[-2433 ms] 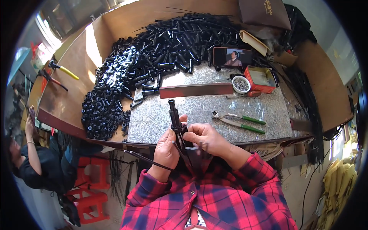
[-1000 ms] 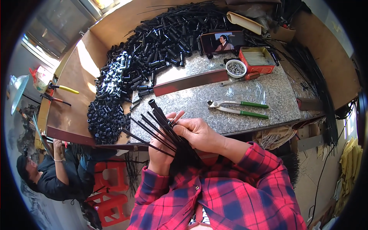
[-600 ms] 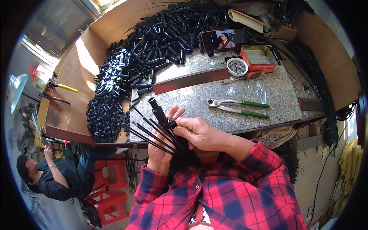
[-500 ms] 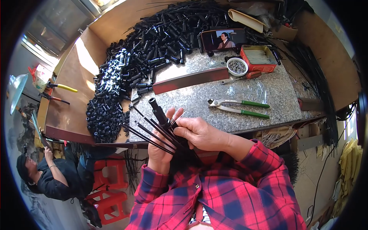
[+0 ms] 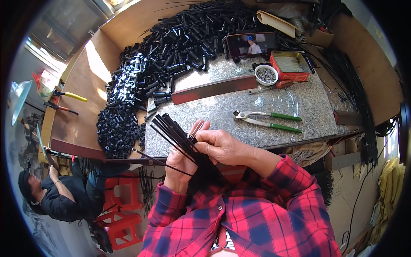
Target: Assembling black wire bundles into metal sockets and securing them using pliers in a production environment.
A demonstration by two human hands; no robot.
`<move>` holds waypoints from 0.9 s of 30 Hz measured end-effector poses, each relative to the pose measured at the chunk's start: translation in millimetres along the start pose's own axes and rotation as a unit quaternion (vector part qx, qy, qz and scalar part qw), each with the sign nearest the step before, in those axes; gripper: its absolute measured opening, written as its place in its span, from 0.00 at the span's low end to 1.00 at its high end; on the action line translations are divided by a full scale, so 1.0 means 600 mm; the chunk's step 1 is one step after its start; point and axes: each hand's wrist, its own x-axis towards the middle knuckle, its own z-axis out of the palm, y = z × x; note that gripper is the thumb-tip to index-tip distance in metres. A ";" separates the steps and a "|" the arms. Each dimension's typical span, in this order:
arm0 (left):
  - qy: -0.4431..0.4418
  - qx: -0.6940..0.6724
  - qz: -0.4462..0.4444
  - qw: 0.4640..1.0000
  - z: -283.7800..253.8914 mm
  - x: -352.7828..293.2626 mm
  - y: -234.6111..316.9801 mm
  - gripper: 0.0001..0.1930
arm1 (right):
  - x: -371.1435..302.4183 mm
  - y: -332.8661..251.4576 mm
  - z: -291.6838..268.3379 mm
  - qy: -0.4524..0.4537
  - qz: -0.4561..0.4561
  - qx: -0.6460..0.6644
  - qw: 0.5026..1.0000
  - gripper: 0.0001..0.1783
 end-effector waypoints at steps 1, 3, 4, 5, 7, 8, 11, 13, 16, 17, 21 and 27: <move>0.007 -0.006 -0.006 1.000 -0.006 0.000 0.003 0.35 | 0.002 -0.001 0.003 0.006 -0.009 -0.019 1.000 0.11; 0.015 -0.013 -0.008 1.000 -0.010 0.000 0.007 0.33 | 0.006 -0.004 0.010 0.007 -0.020 -0.041 0.999 0.11; 0.002 -0.014 0.022 1.000 -0.009 -0.001 0.011 0.30 | 0.007 -0.009 0.017 0.041 -0.064 -0.073 0.994 0.11; -0.010 -0.013 0.053 0.998 -0.005 -0.003 0.018 0.27 | 0.009 -0.016 0.025 0.073 -0.110 -0.103 0.986 0.11; -0.009 0.007 0.093 0.996 0.016 -0.006 0.032 0.20 | 0.013 -0.028 0.039 0.086 -0.129 -0.122 0.980 0.10; 0.031 0.040 0.151 0.987 0.021 -0.013 0.039 0.18 | 0.017 -0.033 0.048 0.105 -0.147 -0.141 0.973 0.09; 0.116 0.135 0.250 0.952 0.036 -0.028 0.048 0.15 | 0.045 -0.025 0.069 0.157 -0.249 -0.211 0.932 0.07; 0.172 0.055 0.248 0.952 0.029 -0.032 0.052 0.16 | 0.060 -0.023 0.074 0.157 -0.256 -0.219 0.929 0.06; 0.145 0.188 0.287 0.928 0.030 -0.047 0.072 0.17 | 0.081 -0.026 0.087 0.133 -0.258 -0.240 0.926 0.06; 0.144 0.187 0.293 0.926 0.038 -0.049 0.078 0.17 | 0.081 -0.027 0.088 0.121 -0.248 -0.262 0.925 0.06; 0.200 0.314 0.297 0.879 0.060 -0.053 0.103 0.13 | 0.084 -0.038 0.104 0.103 -0.217 -0.270 0.932 0.06; 0.233 0.314 0.261 0.882 0.051 -0.077 0.110 0.11 | 0.081 -0.031 0.121 0.079 -0.235 -0.263 0.932 0.06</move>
